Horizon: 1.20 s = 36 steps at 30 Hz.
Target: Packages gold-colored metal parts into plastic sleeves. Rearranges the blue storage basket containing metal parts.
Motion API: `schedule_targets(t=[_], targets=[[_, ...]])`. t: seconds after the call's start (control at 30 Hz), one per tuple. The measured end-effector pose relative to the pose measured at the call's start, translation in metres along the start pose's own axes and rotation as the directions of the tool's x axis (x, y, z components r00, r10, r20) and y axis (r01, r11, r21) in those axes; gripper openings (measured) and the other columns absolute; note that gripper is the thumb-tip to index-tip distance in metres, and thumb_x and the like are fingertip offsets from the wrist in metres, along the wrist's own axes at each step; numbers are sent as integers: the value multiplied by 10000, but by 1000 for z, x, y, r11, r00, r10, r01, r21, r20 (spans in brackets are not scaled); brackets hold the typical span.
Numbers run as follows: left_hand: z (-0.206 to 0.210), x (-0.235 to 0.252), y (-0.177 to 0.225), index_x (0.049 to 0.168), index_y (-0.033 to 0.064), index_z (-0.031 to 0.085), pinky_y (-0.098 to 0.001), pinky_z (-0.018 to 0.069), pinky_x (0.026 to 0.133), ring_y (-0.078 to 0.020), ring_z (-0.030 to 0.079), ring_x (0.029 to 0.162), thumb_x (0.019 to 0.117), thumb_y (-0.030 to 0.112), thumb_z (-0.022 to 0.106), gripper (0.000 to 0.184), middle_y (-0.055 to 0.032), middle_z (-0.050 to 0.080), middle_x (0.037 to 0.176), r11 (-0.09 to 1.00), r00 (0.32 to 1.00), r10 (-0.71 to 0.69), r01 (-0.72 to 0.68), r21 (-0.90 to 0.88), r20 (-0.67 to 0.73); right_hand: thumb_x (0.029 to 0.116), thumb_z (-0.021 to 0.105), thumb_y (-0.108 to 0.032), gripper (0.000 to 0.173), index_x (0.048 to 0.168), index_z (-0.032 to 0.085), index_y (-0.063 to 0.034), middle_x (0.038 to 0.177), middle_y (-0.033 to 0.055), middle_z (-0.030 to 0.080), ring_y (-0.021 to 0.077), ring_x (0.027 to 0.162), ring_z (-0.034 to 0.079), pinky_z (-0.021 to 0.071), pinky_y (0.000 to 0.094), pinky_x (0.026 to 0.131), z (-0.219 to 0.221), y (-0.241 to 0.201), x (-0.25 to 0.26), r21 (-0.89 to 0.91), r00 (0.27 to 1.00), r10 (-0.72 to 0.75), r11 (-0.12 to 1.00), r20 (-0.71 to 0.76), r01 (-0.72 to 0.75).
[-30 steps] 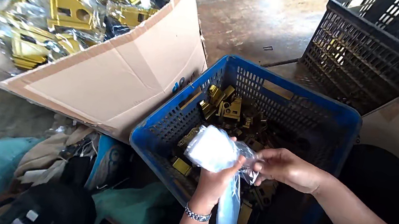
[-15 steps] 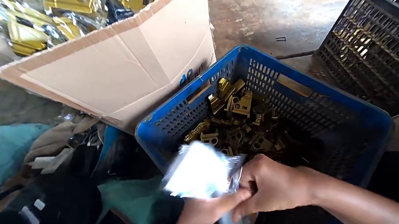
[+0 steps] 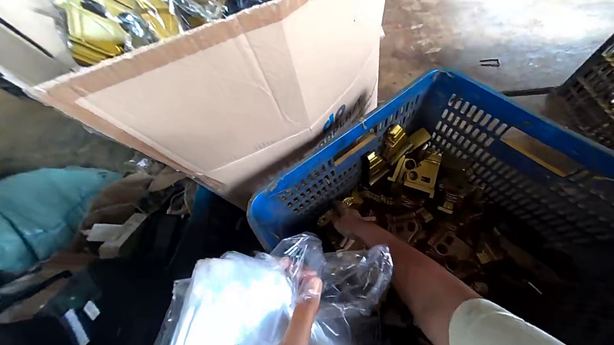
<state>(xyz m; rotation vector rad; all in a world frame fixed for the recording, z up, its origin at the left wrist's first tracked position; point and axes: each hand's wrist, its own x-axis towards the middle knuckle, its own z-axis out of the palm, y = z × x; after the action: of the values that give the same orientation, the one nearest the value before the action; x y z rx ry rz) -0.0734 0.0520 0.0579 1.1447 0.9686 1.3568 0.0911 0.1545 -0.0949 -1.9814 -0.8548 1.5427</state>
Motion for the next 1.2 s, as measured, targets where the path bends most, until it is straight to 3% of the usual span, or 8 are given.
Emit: schedule_targets(t=[0.23,0.43,0.53,0.6,0.73,0.87,0.97,1.2], targets=[[13,2,-6,1105,-12,585,-209,609,757,-31,695,812,814,-47,700,315,38,710,889,1000,999,7,-6,-4,47,1067,555,-278,472,1399,496,52,1337,296,582,394,1223,595,464,534,1044,-61,29,-81,-49,972,-189,982,-141,183],[31,-12,-11,1123,-42,576,-227,602,813,-37,696,838,821,-67,723,337,20,721,910,998,982,6,4,-56,188,852,722,-70,948,1618,203,-274,1237,124,642,233,979,714,636,402,800,-155,47,-247,75,794,-504,827,-341,557],[41,-20,-21,1251,-149,495,-230,574,918,-40,679,998,760,6,828,613,-67,693,1072,996,970,40,-56,62,238,792,801,-170,546,1292,582,-166,1023,-51,737,87,888,727,632,275,797,-145,77,-307,66,703,-566,757,-430,650],[46,-28,-27,1243,-202,505,-208,543,947,-37,662,1034,737,75,873,685,-137,688,1109,975,945,71,-133,177,319,867,764,-174,325,1167,651,-129,952,-49,755,97,798,735,639,275,715,-128,88,-324,212,761,-567,739,-316,639],[58,-51,-24,1223,-180,548,-216,545,933,-56,673,1011,715,64,870,649,-157,700,1088,978,894,-36,-60,199,447,830,744,-109,468,1260,563,-81,972,37,740,171,753,744,644,322,616,-94,74,-311,356,904,-381,832,-192,426],[64,-45,-6,1288,-92,502,-266,581,869,-100,682,956,785,-6,818,599,-123,685,1064,951,878,-300,305,47,373,826,766,-170,522,1237,572,86,1000,176,716,243,864,728,614,421,784,-56,72,-276,-379,541,-624,777,-564,502],[53,-43,-10,1279,-133,511,-270,564,916,-106,673,1010,766,-24,821,609,-157,682,1097,975,891,-222,194,109,397,942,697,-167,523,1329,494,119,1089,354,670,536,923,693,542,676,820,-31,61,-276,-547,814,-476,801,-332,245],[52,-47,-47,1067,-131,679,-390,583,908,-204,733,941,744,134,863,456,-194,744,965,924,834,79,-267,274,546,744,820,-97,909,1506,350,63,1368,258,576,310,1272,582,468,459,1092,-58,67,-231,-58,851,-425,901,-307,429]])
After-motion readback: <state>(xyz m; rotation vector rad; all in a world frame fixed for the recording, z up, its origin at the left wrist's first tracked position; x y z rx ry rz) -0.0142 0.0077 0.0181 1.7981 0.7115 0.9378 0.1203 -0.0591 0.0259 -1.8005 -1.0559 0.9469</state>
